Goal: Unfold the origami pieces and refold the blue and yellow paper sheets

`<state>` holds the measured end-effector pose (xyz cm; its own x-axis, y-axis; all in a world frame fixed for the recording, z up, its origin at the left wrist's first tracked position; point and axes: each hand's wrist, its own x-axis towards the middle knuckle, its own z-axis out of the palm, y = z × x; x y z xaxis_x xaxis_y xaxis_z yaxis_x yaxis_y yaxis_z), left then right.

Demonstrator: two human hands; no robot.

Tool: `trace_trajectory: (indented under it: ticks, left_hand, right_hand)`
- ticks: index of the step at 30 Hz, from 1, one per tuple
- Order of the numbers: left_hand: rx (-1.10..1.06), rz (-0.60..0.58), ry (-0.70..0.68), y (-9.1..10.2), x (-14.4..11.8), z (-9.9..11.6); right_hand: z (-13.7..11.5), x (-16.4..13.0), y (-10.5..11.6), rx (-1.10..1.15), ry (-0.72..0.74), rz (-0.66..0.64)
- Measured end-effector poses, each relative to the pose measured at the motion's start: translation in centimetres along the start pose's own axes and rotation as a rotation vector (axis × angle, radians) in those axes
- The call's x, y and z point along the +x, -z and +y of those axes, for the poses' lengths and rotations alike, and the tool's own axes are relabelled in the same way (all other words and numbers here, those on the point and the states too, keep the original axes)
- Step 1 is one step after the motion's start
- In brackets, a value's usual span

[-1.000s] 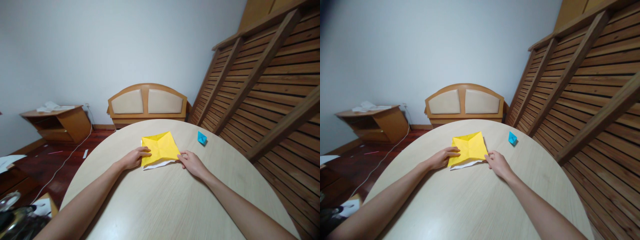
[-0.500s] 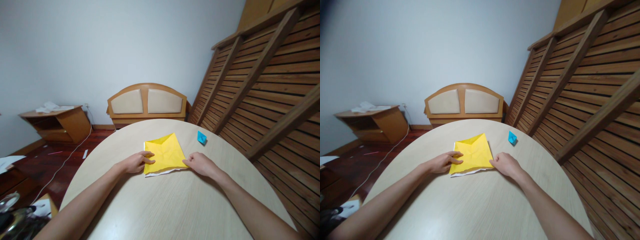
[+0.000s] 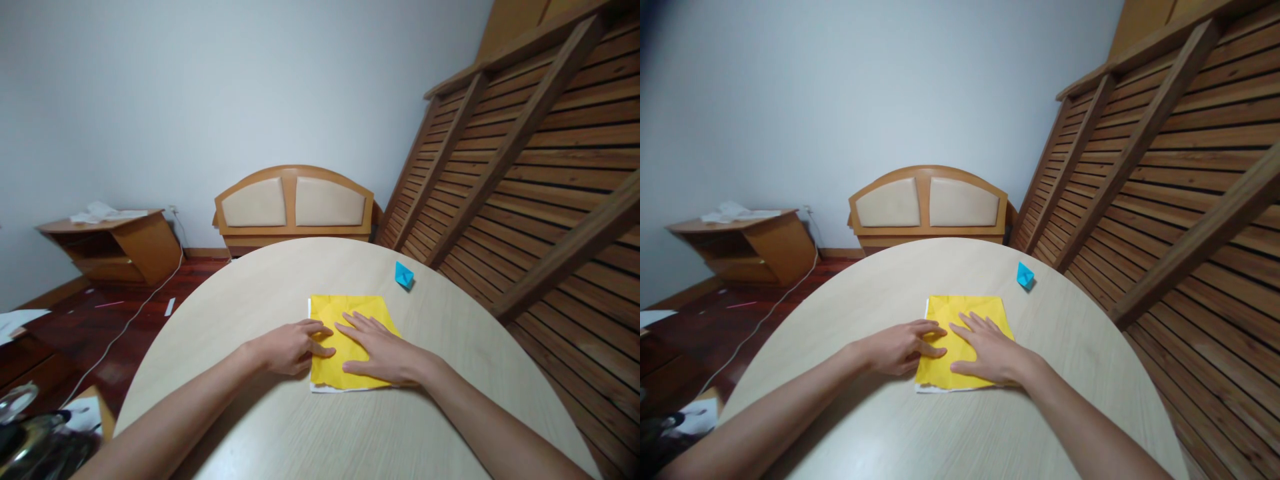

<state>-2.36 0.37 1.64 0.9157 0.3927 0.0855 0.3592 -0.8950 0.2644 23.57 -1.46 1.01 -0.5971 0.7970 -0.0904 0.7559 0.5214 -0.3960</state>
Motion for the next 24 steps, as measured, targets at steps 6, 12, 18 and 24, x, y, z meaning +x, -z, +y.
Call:
trace_trajectory:
  ticks: [6,12,18,24]
  left_hand:
    - [0.038,-0.135,0.108,1.3,0.0,1.1]
    - [-0.028,-0.144,0.161,1.9,-0.1,1.9]
    - [-0.033,-0.015,0.146,1.2,-0.1,2.0]
    - [-0.032,0.094,0.12,1.0,0.3,2.5]
  right_hand:
    - [3.1,1.1,-0.3,0.009,0.014,-0.056]
    - [7.4,0.7,1.3,-0.162,-0.149,0.176]
    - [11.3,0.1,2.4,-0.393,-0.567,0.694]
    - [13.2,0.2,2.3,-0.401,-0.64,0.623]
